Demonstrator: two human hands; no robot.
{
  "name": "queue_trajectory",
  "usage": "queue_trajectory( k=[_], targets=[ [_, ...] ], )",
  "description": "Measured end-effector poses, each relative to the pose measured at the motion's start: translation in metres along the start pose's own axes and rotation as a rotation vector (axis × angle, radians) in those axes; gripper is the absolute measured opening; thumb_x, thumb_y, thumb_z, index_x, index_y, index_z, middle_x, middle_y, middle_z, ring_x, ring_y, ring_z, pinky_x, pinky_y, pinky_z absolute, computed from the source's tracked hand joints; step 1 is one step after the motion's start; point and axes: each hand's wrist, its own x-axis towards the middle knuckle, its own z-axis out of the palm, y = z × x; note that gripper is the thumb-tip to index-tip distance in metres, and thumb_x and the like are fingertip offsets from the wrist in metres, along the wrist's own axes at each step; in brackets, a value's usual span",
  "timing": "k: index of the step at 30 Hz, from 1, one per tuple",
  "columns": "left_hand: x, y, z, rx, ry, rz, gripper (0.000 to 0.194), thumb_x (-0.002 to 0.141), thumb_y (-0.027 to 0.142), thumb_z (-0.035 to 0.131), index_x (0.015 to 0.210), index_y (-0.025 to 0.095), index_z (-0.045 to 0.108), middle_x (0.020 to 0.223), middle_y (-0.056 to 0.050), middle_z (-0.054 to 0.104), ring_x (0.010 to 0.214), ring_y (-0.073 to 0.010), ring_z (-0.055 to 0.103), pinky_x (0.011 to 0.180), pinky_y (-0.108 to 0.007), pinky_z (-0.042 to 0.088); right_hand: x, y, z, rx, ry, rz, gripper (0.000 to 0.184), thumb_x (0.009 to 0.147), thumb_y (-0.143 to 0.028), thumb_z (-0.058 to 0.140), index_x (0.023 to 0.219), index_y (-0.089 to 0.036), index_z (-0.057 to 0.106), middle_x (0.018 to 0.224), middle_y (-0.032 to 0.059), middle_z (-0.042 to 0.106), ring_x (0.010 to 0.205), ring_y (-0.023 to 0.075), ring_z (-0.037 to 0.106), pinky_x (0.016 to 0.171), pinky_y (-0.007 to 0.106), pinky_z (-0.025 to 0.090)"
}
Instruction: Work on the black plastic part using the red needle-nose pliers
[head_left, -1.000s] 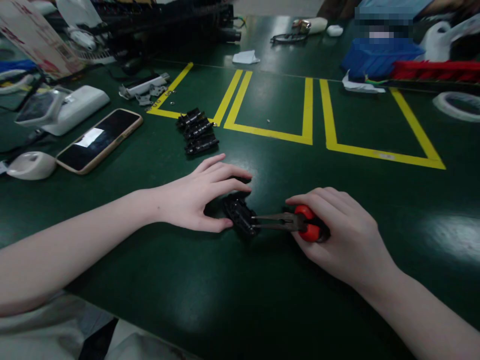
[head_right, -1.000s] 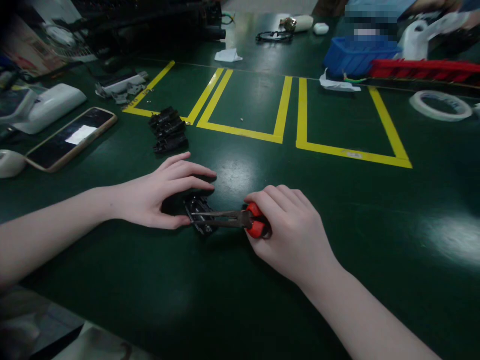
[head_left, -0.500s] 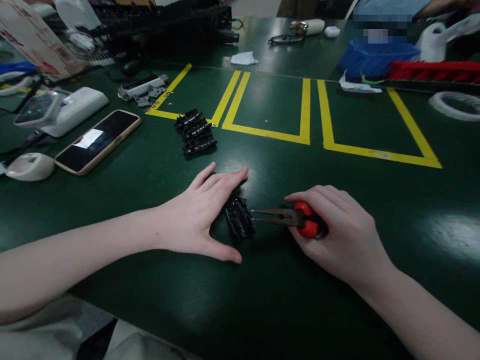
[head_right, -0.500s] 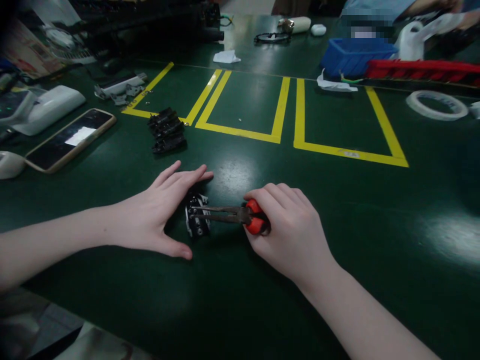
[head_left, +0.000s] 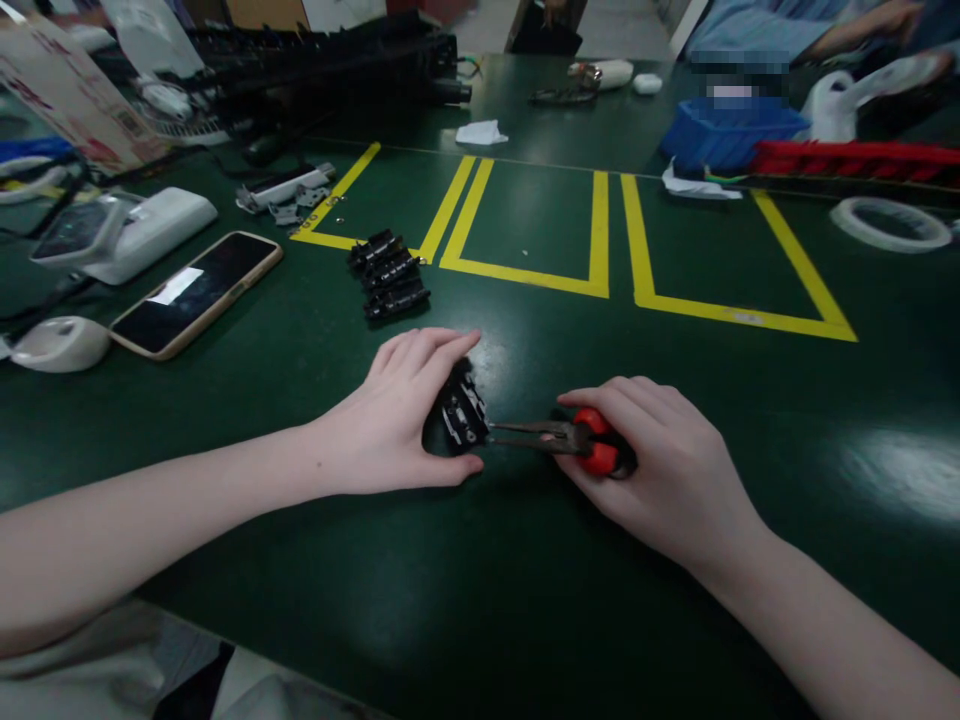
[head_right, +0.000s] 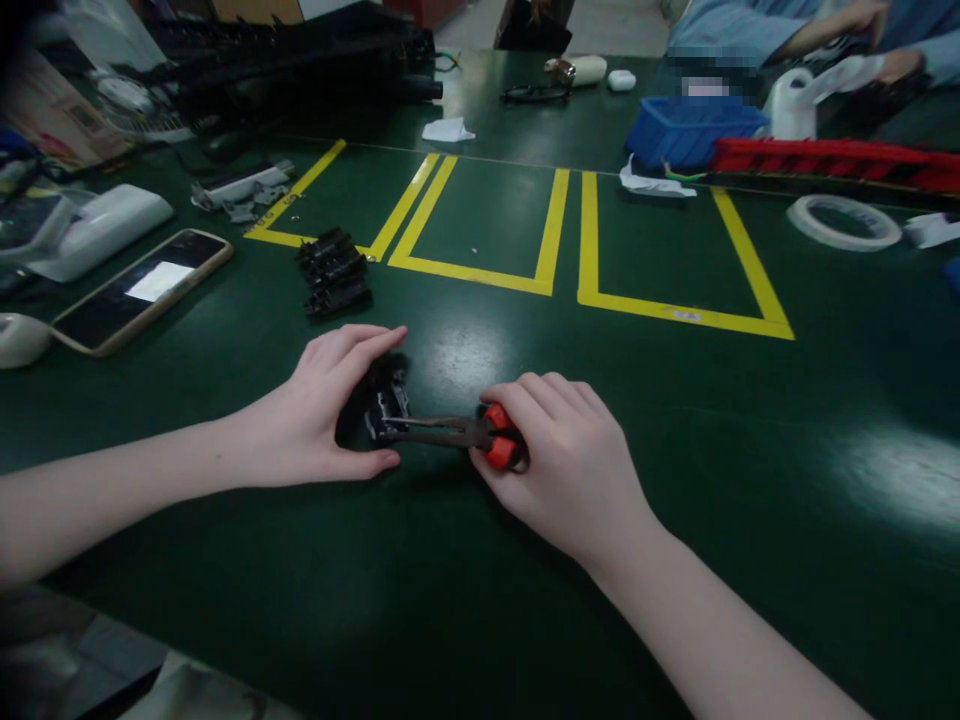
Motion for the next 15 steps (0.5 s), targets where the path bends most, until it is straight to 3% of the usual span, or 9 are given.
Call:
queue_trajectory(
  k=[3, 9, 15],
  targets=[
    [-0.0022, -0.0001, 0.0017, 0.107, 0.015, -0.042, 0.101, 0.073, 0.067, 0.069, 0.148, 0.016, 0.025, 0.147, -0.019, 0.035, 0.139, -0.0406, 0.030, 0.113, -0.062, 0.024, 0.0001, -0.0004, 0.0005, 0.014, 0.004, -0.003, 0.022, 0.082, -0.026, 0.061, 0.102, -0.017, 0.061, 0.090, 0.0075, 0.067, 0.084, 0.0232, 0.062, 0.069, 0.035, 0.046],
    [-0.0004, -0.0032, -0.0004, 0.103, 0.018, -0.028, 0.070, 0.077, 0.064, 0.067, 0.125, 0.017, 0.046, 0.131, -0.015, 0.048, 0.129, -0.0364, 0.040, 0.110, -0.061, 0.029, -0.0033, 0.0019, 0.0049, 0.043, 0.028, -0.007, 0.021, 0.083, -0.025, 0.061, 0.103, -0.018, 0.061, 0.092, 0.0064, 0.066, 0.085, 0.0216, 0.060, 0.071, 0.035, 0.046],
    [0.0018, -0.0010, -0.0049, -0.218, -0.038, -0.024, 0.076, 0.075, 0.047, 0.076, 0.136, 0.021, 0.039, 0.128, -0.011, 0.053, 0.115, -0.0307, 0.054, 0.098, -0.047, 0.047, -0.0034, 0.0018, 0.0054, 0.049, 0.031, -0.004, 0.023, 0.083, -0.025, 0.062, 0.104, -0.018, 0.060, 0.093, 0.0062, 0.066, 0.086, 0.0218, 0.060, 0.071, 0.035, 0.046]
  ],
)
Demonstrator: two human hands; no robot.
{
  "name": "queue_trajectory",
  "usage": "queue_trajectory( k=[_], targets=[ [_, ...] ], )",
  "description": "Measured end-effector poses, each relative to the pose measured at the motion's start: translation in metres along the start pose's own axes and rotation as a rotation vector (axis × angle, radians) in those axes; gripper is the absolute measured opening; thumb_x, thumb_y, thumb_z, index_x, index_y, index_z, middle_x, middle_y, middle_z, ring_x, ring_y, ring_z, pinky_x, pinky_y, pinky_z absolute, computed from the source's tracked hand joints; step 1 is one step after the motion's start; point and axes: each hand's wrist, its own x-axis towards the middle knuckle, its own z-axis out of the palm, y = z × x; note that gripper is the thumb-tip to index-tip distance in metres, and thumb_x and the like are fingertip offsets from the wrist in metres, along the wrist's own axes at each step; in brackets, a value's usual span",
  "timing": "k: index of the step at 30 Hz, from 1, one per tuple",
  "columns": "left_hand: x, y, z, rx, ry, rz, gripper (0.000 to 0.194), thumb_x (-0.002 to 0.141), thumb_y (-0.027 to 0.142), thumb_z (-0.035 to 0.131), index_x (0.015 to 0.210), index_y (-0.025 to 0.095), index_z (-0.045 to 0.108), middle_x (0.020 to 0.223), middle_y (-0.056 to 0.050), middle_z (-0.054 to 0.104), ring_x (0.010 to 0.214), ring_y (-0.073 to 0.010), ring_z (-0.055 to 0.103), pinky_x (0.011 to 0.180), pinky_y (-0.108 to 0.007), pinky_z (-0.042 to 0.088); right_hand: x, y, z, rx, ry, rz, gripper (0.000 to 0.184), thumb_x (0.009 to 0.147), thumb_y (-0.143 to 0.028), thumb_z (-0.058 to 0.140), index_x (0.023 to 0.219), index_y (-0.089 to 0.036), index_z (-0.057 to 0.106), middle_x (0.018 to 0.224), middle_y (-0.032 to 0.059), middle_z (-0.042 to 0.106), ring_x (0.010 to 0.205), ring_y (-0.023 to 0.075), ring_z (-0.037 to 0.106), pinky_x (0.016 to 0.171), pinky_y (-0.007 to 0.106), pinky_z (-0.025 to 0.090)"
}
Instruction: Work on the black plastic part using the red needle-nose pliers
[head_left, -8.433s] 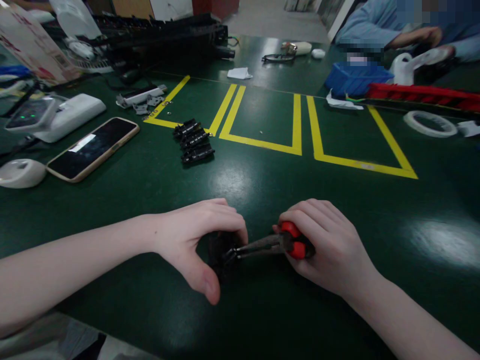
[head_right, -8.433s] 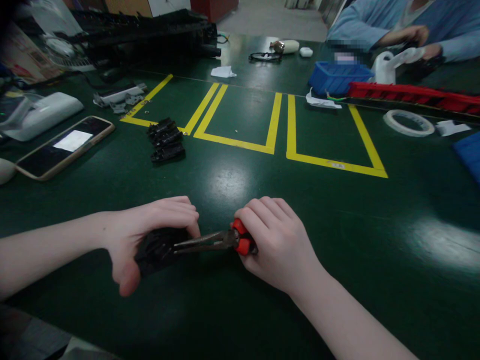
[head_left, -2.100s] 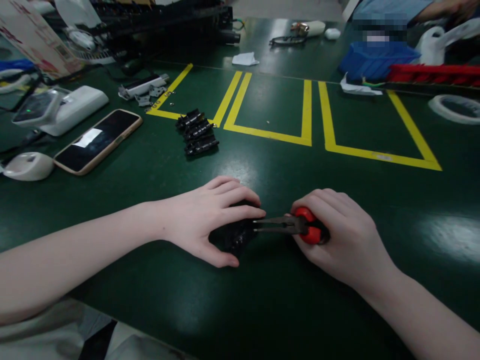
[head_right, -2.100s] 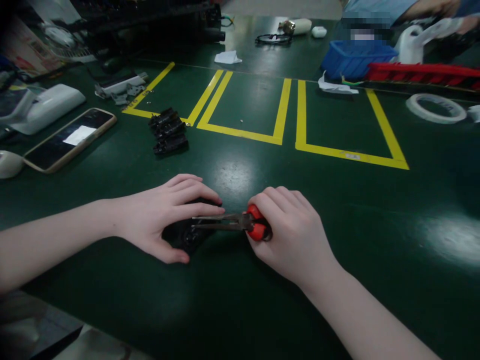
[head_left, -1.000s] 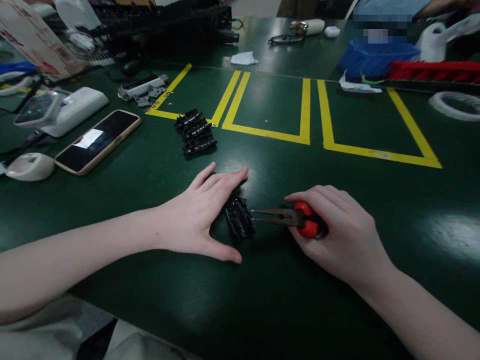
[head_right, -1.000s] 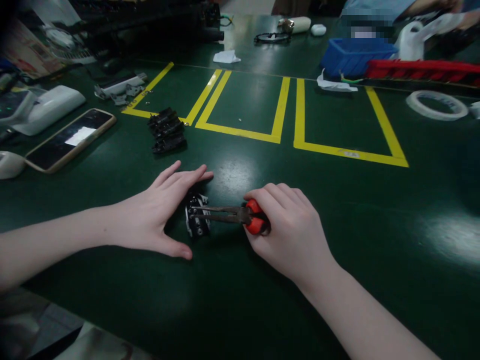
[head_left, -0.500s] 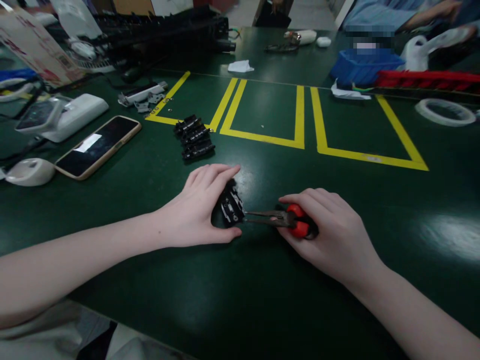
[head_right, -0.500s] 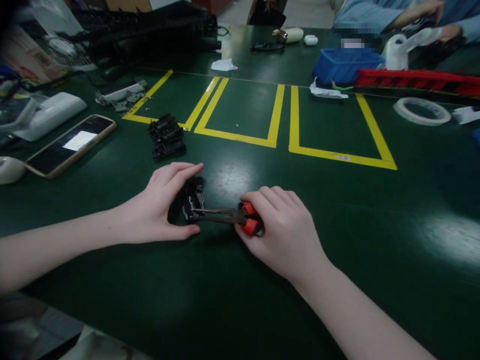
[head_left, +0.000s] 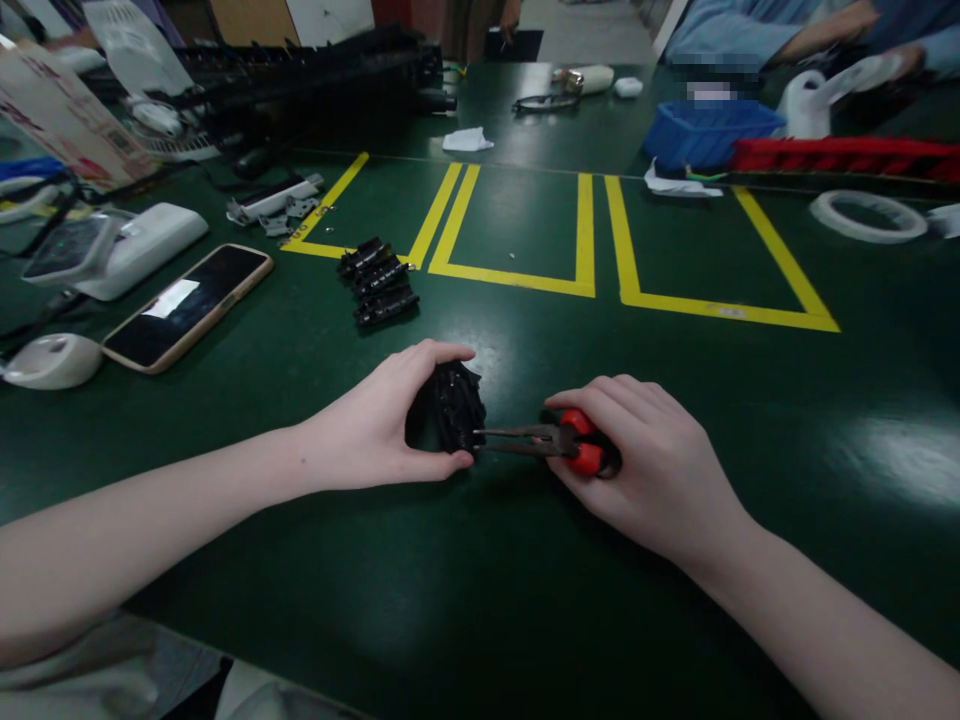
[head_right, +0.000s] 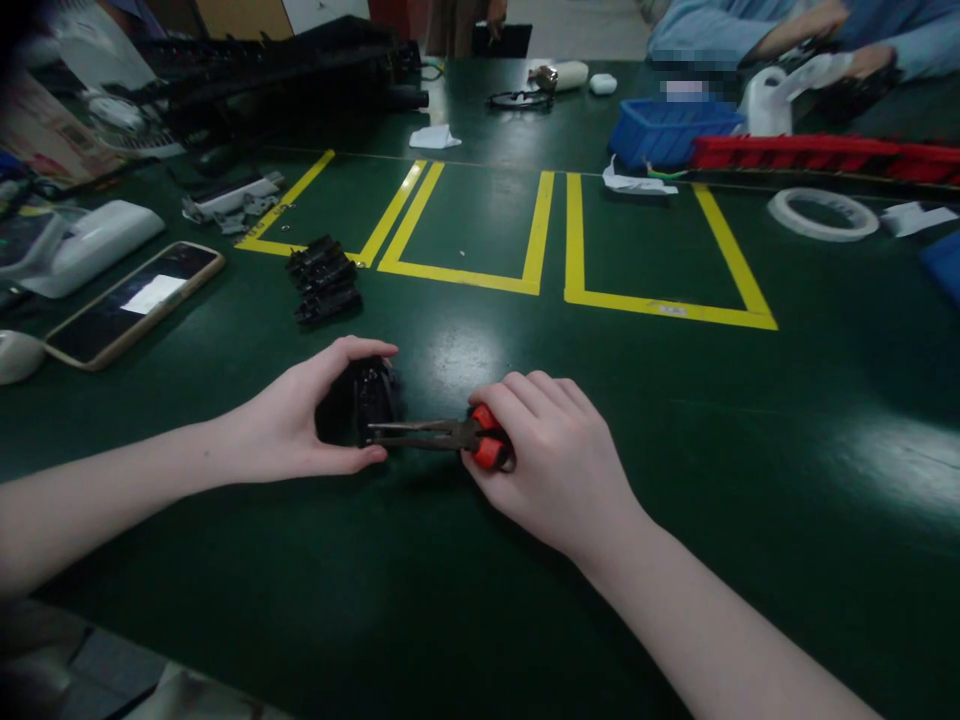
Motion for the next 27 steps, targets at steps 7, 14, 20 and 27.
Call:
queue_trajectory(
  k=[7, 14, 20, 27],
  targets=[
    [-0.006, 0.012, 0.003, -0.076, -0.087, 0.055, 0.082, 0.070, 0.042, 0.080, 0.137, 0.023, 0.038, 0.119, -0.006, 0.057, 0.102, -0.0246, 0.058, 0.088, -0.038, 0.049, -0.001, -0.001, -0.003, -0.005, 0.022, -0.005, 0.019, 0.082, -0.023, 0.064, 0.099, -0.017, 0.059, 0.089, 0.0056, 0.064, 0.082, 0.0203, 0.059, 0.068, 0.033, 0.044],
    [-0.007, 0.025, 0.003, -0.080, -0.181, -0.042, 0.066, 0.060, 0.054, 0.085, 0.108, 0.021, 0.054, 0.101, -0.001, 0.062, 0.087, -0.0221, 0.059, 0.076, -0.035, 0.045, 0.000, -0.003, -0.004, -0.035, -0.007, -0.038, 0.013, 0.078, -0.022, 0.065, 0.089, -0.015, 0.060, 0.082, 0.0051, 0.063, 0.075, 0.0200, 0.057, 0.064, 0.033, 0.043],
    [-0.007, 0.024, 0.005, -0.014, -0.165, 0.044, 0.068, 0.057, 0.061, 0.084, 0.104, 0.021, 0.055, 0.096, 0.001, 0.064, 0.081, -0.0198, 0.058, 0.076, -0.033, 0.039, 0.000, -0.006, -0.004, -0.079, -0.028, -0.094, 0.014, 0.078, -0.020, 0.064, 0.090, -0.014, 0.061, 0.083, 0.0060, 0.063, 0.075, 0.0201, 0.057, 0.064, 0.033, 0.044],
    [-0.006, 0.023, 0.005, -0.036, -0.164, 0.060, 0.067, 0.059, 0.058, 0.084, 0.107, 0.020, 0.055, 0.098, 0.001, 0.064, 0.082, -0.0189, 0.056, 0.078, -0.033, 0.037, 0.001, -0.007, -0.006, -0.107, -0.047, -0.106, 0.013, 0.078, -0.020, 0.064, 0.088, -0.013, 0.061, 0.081, 0.0063, 0.063, 0.073, 0.0203, 0.057, 0.062, 0.033, 0.044]
  ],
)
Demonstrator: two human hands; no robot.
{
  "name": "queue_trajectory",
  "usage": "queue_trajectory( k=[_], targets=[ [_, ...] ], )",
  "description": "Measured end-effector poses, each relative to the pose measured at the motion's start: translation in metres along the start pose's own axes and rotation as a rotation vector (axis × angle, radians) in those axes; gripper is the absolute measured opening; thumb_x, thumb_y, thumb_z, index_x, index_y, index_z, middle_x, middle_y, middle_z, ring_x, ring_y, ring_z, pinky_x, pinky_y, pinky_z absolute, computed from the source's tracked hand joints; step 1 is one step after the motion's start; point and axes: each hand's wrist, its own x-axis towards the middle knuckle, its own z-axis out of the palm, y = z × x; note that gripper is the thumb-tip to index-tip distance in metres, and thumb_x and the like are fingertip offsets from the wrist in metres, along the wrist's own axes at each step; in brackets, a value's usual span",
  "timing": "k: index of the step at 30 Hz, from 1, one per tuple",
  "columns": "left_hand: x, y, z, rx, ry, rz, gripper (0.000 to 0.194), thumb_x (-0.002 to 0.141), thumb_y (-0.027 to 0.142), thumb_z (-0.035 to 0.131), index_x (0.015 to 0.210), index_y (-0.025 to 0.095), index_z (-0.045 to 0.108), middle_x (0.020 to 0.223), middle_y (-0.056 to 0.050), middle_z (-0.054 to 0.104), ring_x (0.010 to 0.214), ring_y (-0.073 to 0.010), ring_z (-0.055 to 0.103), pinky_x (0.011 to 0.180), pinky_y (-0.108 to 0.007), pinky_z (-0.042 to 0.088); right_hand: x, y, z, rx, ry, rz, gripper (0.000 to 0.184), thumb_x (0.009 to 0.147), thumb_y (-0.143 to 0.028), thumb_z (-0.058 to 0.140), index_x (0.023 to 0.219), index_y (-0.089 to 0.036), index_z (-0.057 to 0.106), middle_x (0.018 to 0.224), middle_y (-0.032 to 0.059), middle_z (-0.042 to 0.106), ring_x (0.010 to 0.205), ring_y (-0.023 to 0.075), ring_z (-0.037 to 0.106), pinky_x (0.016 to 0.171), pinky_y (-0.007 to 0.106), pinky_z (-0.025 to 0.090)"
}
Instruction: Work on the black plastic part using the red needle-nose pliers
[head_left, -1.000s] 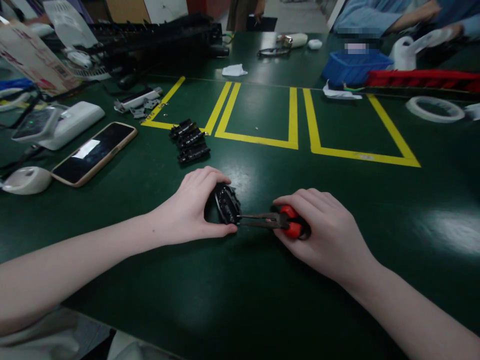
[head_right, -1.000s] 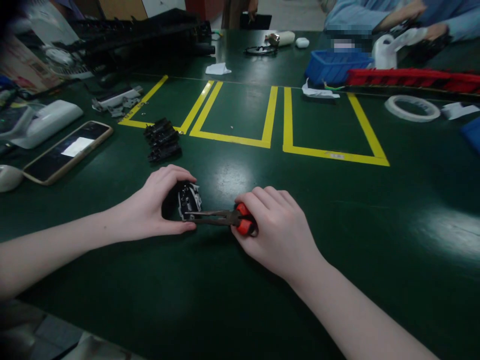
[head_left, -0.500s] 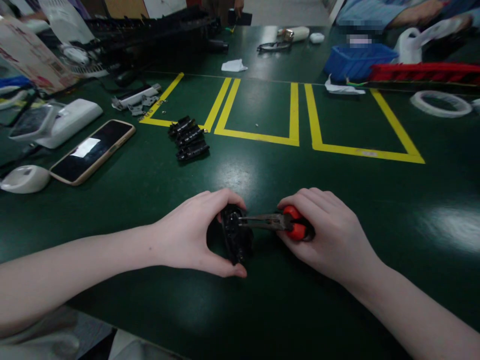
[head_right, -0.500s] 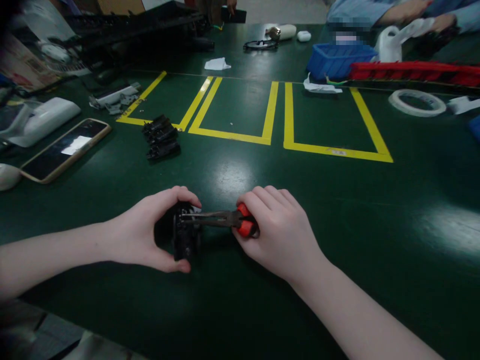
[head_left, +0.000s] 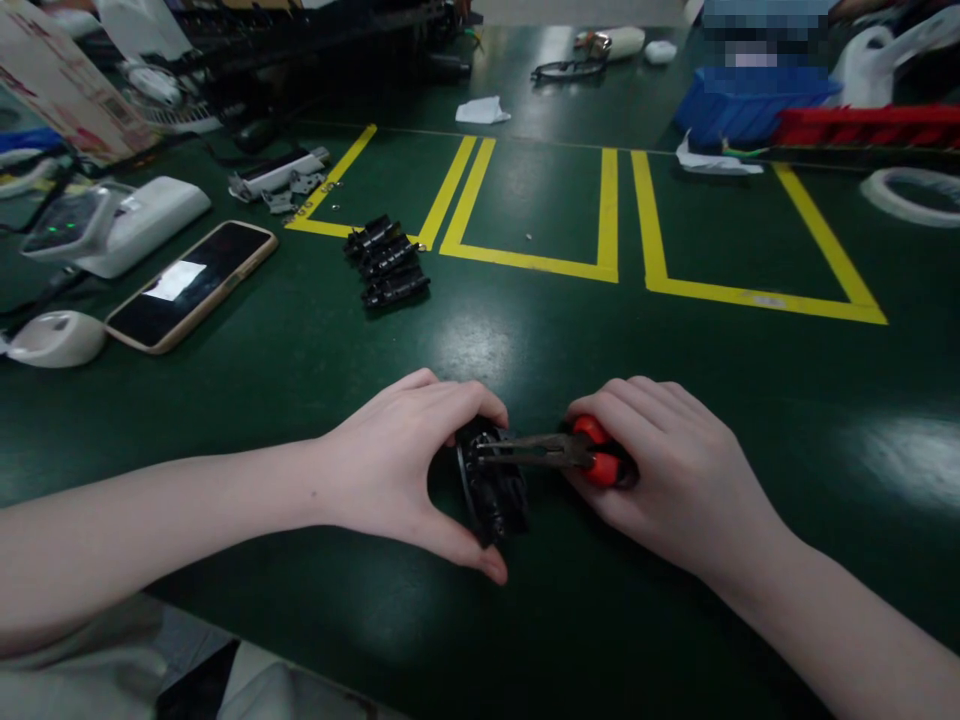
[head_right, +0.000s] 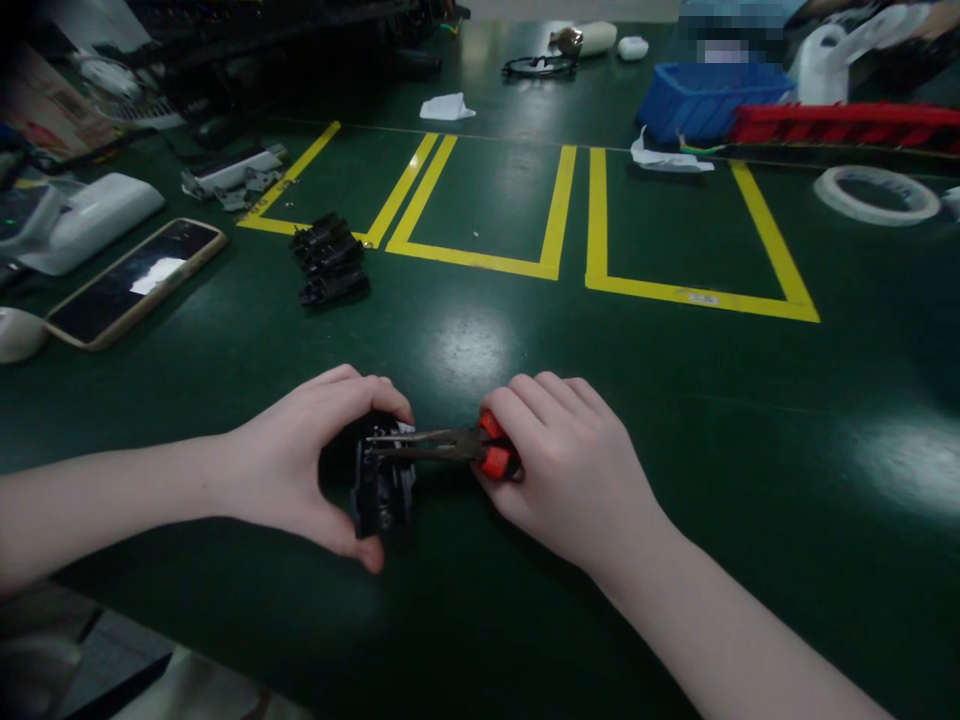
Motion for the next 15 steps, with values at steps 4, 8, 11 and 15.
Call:
queue_trajectory(
  k=[4, 8, 11, 15],
  targets=[
    [0.0002, -0.0012, 0.0012, -0.026, -0.001, 0.020, 0.068, 0.059, 0.058, 0.084, 0.108, 0.020, 0.055, 0.098, 0.001, 0.064, 0.082, -0.0188, 0.057, 0.078, -0.033, 0.037, 0.0001, 0.0000, 0.0015, -0.003, -0.013, 0.006, 0.015, 0.077, -0.020, 0.066, 0.089, -0.013, 0.060, 0.082, 0.0060, 0.063, 0.073, 0.0199, 0.057, 0.061, 0.032, 0.044],
    [0.0003, -0.0032, 0.0021, -0.009, 0.017, 0.060, 0.067, 0.059, 0.054, 0.085, 0.108, 0.019, 0.056, 0.097, 0.003, 0.064, 0.081, -0.0169, 0.058, 0.077, -0.032, 0.036, -0.0006, -0.0003, 0.0016, -0.014, -0.019, -0.004, 0.016, 0.077, -0.020, 0.066, 0.090, -0.014, 0.060, 0.082, 0.0055, 0.062, 0.073, 0.0195, 0.057, 0.061, 0.031, 0.044],
    [0.0000, -0.0051, 0.0019, 0.012, 0.027, 0.120, 0.068, 0.060, 0.051, 0.086, 0.112, 0.019, 0.056, 0.098, 0.003, 0.064, 0.084, -0.0166, 0.060, 0.078, -0.031, 0.035, -0.0009, -0.0003, 0.0011, -0.029, -0.017, -0.015, 0.016, 0.077, -0.020, 0.066, 0.090, -0.014, 0.059, 0.082, 0.0052, 0.062, 0.073, 0.0194, 0.056, 0.061, 0.032, 0.043],
    [-0.0005, -0.0065, 0.0019, 0.020, 0.043, 0.164, 0.067, 0.063, 0.051, 0.084, 0.115, 0.020, 0.056, 0.102, 0.002, 0.066, 0.089, -0.0173, 0.061, 0.079, -0.032, 0.034, 0.0003, -0.0007, 0.0007, -0.047, -0.020, -0.016, 0.012, 0.076, -0.019, 0.065, 0.085, -0.015, 0.058, 0.079, 0.0046, 0.060, 0.070, 0.0192, 0.054, 0.060, 0.032, 0.042]
  ],
)
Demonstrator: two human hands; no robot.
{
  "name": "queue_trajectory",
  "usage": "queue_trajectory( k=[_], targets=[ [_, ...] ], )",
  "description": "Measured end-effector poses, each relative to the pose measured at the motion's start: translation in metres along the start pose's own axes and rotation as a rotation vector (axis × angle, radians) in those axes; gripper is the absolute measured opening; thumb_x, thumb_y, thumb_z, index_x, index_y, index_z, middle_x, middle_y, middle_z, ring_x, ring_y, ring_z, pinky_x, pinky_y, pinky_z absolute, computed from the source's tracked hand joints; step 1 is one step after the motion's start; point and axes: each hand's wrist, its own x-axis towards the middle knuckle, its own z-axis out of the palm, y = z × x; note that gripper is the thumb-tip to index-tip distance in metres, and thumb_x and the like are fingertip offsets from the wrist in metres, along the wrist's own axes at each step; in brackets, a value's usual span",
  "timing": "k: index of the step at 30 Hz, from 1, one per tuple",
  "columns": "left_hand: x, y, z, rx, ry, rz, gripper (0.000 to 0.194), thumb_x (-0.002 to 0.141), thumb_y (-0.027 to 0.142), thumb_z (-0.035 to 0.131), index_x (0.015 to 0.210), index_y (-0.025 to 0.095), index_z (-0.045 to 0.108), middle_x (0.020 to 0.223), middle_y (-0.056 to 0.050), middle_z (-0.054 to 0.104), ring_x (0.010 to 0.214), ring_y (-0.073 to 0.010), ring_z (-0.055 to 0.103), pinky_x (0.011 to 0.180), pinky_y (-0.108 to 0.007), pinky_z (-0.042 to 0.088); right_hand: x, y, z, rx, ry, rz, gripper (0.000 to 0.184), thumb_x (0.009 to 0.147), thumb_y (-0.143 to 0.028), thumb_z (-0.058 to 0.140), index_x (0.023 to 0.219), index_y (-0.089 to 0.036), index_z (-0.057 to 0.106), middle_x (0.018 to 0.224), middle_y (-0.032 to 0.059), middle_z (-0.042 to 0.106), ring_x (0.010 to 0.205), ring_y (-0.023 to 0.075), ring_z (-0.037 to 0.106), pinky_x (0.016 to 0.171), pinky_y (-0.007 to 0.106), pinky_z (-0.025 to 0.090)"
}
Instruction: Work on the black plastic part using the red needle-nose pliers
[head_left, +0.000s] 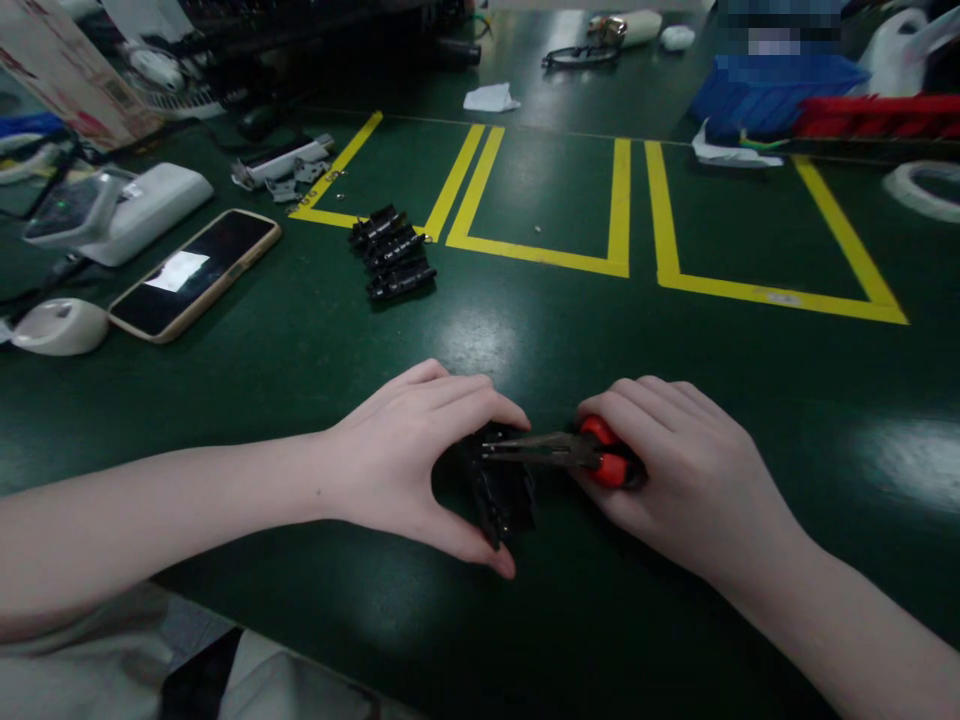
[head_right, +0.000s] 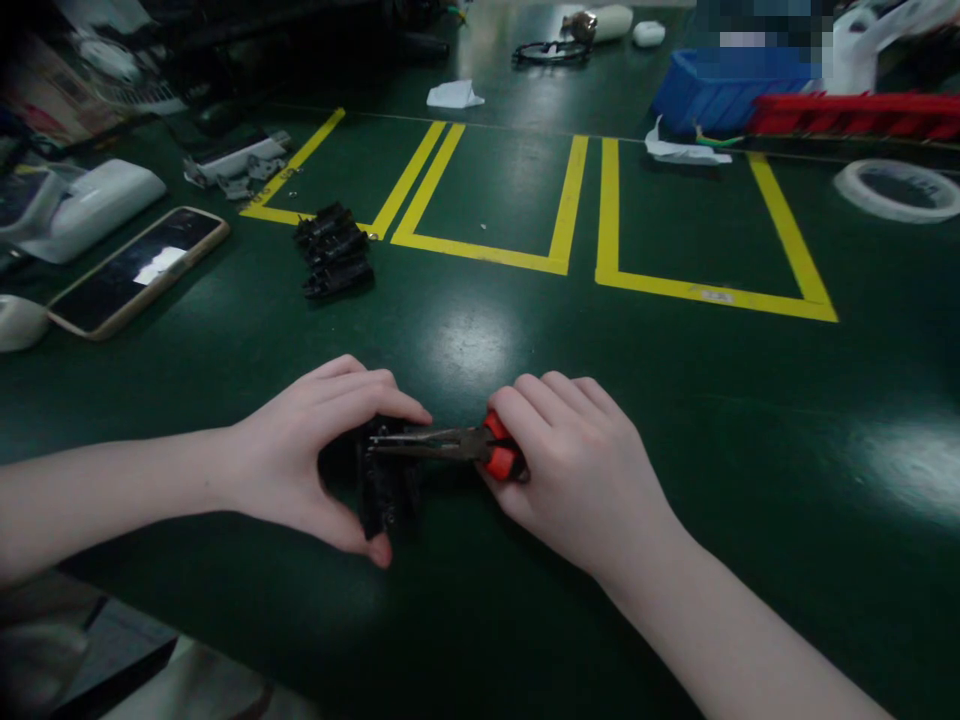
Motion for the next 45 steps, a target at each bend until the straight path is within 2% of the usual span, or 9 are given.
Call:
queue_trajectory(
  k=[20, 27, 34, 40, 45],
  targets=[
    [0.001, -0.001, -0.001, -0.029, -0.018, -0.017, 0.064, 0.062, 0.061, 0.081, 0.107, 0.021, 0.059, 0.098, 0.002, 0.067, 0.086, -0.0186, 0.061, 0.078, -0.032, 0.032, 0.001, -0.002, -0.002, 0.079, -0.049, 0.040, 0.005, 0.079, -0.019, 0.057, 0.079, -0.019, 0.052, 0.074, 0.0032, 0.057, 0.064, 0.0162, 0.050, 0.054, 0.028, 0.039],
    [0.002, -0.010, -0.004, -0.154, -0.134, 0.007, 0.063, 0.068, 0.055, 0.082, 0.114, 0.021, 0.057, 0.099, 0.000, 0.065, 0.079, -0.0166, 0.056, 0.072, -0.029, 0.036, 0.001, -0.002, -0.002, 0.085, -0.058, 0.040, 0.006, 0.078, -0.018, 0.057, 0.079, -0.019, 0.052, 0.074, 0.0028, 0.056, 0.064, 0.0163, 0.050, 0.054, 0.028, 0.039],
    [0.004, -0.012, -0.005, -0.178, -0.148, 0.023, 0.061, 0.070, 0.052, 0.082, 0.117, 0.020, 0.059, 0.097, 0.000, 0.065, 0.081, -0.0163, 0.056, 0.074, -0.028, 0.037, 0.002, -0.003, -0.002, 0.051, -0.046, 0.029, 0.007, 0.078, -0.017, 0.057, 0.077, -0.019, 0.050, 0.073, 0.0026, 0.055, 0.064, 0.0159, 0.048, 0.055, 0.028, 0.039],
    [0.004, -0.008, -0.005, -0.214, -0.144, -0.061, 0.061, 0.064, 0.060, 0.083, 0.108, 0.021, 0.064, 0.097, 0.000, 0.068, 0.081, -0.0176, 0.056, 0.072, -0.028, 0.038, 0.001, -0.006, -0.003, 0.048, -0.050, 0.018, 0.007, 0.078, -0.018, 0.057, 0.078, -0.019, 0.051, 0.074, 0.0031, 0.056, 0.064, 0.0161, 0.049, 0.055, 0.028, 0.039],
    [0.007, -0.009, -0.010, -0.255, -0.202, -0.069, 0.059, 0.066, 0.054, 0.084, 0.115, 0.026, 0.066, 0.084, 0.002, 0.064, 0.072, -0.0149, 0.053, 0.073, -0.028, 0.038, 0.000, -0.005, -0.002, 0.062, -0.048, 0.015, 0.005, 0.079, -0.019, 0.056, 0.079, -0.020, 0.051, 0.074, 0.0032, 0.056, 0.063, 0.0160, 0.050, 0.054, 0.028, 0.039]
  ],
)
